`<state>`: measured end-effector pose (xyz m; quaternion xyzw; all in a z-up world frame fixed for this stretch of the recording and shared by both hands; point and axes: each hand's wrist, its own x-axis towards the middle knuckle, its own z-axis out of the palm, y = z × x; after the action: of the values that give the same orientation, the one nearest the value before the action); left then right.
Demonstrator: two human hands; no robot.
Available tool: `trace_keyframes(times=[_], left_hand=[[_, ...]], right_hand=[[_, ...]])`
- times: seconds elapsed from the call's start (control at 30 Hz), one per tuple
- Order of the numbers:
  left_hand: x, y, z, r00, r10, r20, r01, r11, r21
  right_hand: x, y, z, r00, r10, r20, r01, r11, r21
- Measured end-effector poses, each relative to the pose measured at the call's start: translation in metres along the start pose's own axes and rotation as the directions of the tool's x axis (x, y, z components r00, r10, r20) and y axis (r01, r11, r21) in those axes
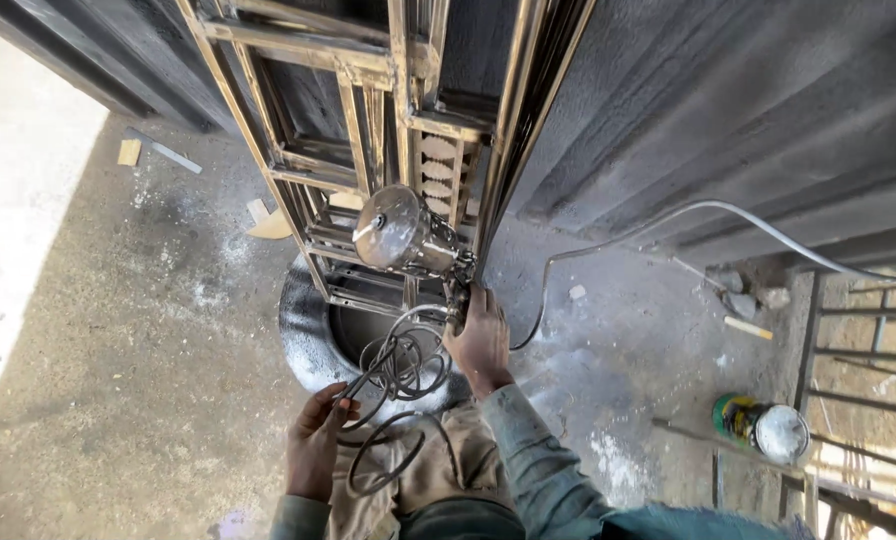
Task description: Spray painting a metal frame using a pneumatic spray gun
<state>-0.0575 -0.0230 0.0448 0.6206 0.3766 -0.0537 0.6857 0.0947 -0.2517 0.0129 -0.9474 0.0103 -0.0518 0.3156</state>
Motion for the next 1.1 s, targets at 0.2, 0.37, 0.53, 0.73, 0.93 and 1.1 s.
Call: trace_keyframes(times=[0.2, 0.37, 0.53, 0.73, 0.93, 1.1], left_hand=[[0.039, -0.017, -0.025, 0.99, -0.036, 0.134, 0.04, 0.999, -0.025], [0.073, -0.001, -0.062, 0.965, -0.024, 0.26, 0.018, 1.0, 0.026], [0.111, -0.01, -0.106, 0.935, -0.013, 0.355, -0.007, 0.998, 0.056], [0.14, 0.029, -0.133, 0.942, 0.022, 0.335, -0.154, 0.915, 0.373], [0.171, 0.036, -0.12, 0.955, 0.0, 0.297, -0.126, 0.905, 0.407], [0.144, 0.064, -0.087, 0.949, -0.005, 0.316, -0.191, 0.789, 0.584]], right_hand=[[-0.017, 0.015, 0.034, 0.994, 0.059, 0.089, -0.049, 0.992, -0.114], [-0.035, 0.0, 0.049, 0.976, 0.198, 0.09, -0.191, 0.978, -0.081], [-0.044, -0.046, 0.027, 0.955, 0.227, -0.19, -0.182, 0.957, 0.226], [-0.05, -0.126, -0.061, 0.892, 0.33, -0.307, -0.123, 0.833, 0.54], [-0.052, -0.125, -0.089, 0.914, 0.245, -0.323, -0.016, 0.818, 0.575], [-0.045, -0.154, -0.099, 0.893, 0.402, -0.204, -0.205, 0.765, 0.611]])
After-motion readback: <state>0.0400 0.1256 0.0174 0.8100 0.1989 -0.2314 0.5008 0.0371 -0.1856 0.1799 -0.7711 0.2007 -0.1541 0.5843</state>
